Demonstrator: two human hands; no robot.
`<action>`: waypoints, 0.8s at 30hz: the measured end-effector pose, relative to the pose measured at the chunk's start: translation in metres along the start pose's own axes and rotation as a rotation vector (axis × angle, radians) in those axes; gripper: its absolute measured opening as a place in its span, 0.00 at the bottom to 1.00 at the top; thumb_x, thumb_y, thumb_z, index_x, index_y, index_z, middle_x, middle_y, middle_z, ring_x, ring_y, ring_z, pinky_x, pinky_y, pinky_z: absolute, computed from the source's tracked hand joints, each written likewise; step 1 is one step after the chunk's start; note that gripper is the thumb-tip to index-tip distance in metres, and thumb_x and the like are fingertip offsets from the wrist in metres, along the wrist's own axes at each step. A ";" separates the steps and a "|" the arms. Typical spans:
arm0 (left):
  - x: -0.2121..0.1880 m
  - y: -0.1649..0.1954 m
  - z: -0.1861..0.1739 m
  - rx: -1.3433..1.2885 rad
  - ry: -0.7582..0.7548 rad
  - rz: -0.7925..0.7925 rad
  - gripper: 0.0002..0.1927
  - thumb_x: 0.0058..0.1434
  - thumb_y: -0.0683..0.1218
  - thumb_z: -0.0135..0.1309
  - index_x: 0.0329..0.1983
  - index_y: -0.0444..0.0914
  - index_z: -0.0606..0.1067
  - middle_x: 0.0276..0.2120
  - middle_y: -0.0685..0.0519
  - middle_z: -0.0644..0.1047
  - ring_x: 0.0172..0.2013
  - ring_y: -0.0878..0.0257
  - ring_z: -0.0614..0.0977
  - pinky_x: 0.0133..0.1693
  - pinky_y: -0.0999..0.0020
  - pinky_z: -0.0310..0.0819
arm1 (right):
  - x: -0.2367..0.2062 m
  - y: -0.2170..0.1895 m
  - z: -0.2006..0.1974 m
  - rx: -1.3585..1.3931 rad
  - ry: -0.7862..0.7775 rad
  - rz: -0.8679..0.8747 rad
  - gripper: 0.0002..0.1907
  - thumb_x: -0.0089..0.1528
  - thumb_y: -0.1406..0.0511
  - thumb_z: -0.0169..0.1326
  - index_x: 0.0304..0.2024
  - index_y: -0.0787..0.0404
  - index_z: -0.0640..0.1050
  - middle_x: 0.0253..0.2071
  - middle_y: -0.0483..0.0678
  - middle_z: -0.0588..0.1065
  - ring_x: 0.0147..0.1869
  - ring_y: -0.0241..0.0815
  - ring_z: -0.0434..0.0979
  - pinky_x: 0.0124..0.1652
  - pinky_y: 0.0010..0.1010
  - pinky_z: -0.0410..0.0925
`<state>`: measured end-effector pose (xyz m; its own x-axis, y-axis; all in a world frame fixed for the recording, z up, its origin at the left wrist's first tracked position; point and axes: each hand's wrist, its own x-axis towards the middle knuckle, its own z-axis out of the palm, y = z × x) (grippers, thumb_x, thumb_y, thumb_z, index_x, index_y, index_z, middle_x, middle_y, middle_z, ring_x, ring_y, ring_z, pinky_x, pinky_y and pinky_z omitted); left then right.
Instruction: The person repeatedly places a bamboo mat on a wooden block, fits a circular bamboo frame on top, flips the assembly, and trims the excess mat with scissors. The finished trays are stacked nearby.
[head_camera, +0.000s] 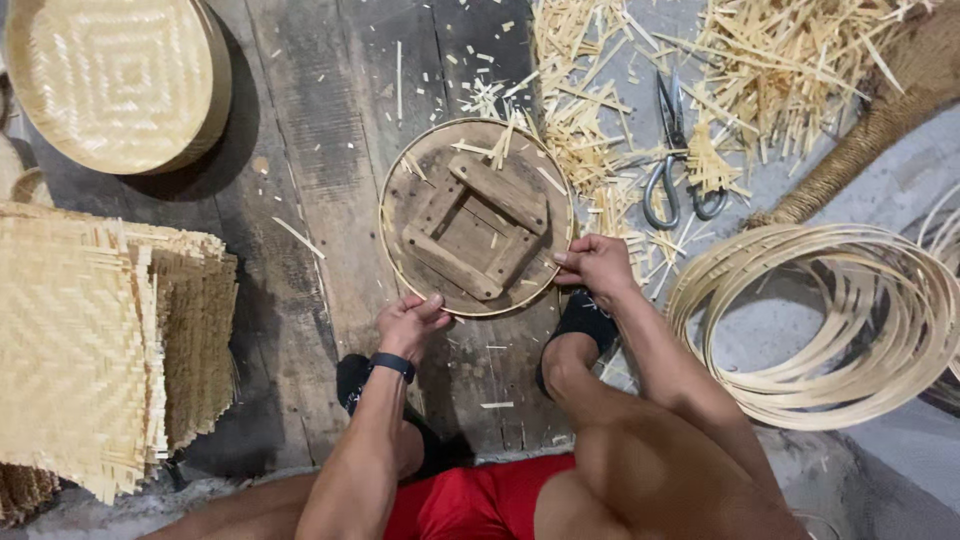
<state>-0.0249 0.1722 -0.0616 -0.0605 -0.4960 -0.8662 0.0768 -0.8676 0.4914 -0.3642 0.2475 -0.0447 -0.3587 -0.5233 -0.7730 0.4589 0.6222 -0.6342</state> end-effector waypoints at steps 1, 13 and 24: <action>0.001 0.000 -0.001 0.015 0.007 -0.012 0.09 0.59 0.37 0.64 0.38 0.29 0.75 0.33 0.44 0.81 0.32 0.54 0.85 0.38 0.60 0.86 | -0.001 0.000 0.001 -0.040 0.027 -0.017 0.08 0.57 0.75 0.64 0.34 0.71 0.75 0.32 0.50 0.76 0.32 0.42 0.81 0.32 0.35 0.80; -0.089 0.105 0.048 0.303 0.118 0.431 0.16 0.56 0.44 0.68 0.42 0.36 0.75 0.33 0.51 0.78 0.32 0.62 0.77 0.36 0.69 0.75 | -0.079 -0.115 0.068 -0.593 -0.093 -0.617 0.38 0.55 0.53 0.66 0.61 0.65 0.69 0.54 0.56 0.70 0.55 0.47 0.75 0.56 0.43 0.72; -0.123 0.139 0.098 0.451 0.063 1.016 0.21 0.70 0.51 0.51 0.64 0.41 0.73 0.46 0.48 0.82 0.36 0.62 0.82 0.37 0.67 0.82 | -0.102 -0.121 0.070 0.606 -0.326 -0.238 0.33 0.75 0.43 0.42 0.64 0.64 0.71 0.46 0.58 0.70 0.45 0.54 0.72 0.43 0.47 0.67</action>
<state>-0.1048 0.1092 0.1217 -0.1233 -0.9916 -0.0393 -0.3074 0.0005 0.9516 -0.3266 0.1847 0.1120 -0.2877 -0.8098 -0.5113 0.8024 0.0876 -0.5903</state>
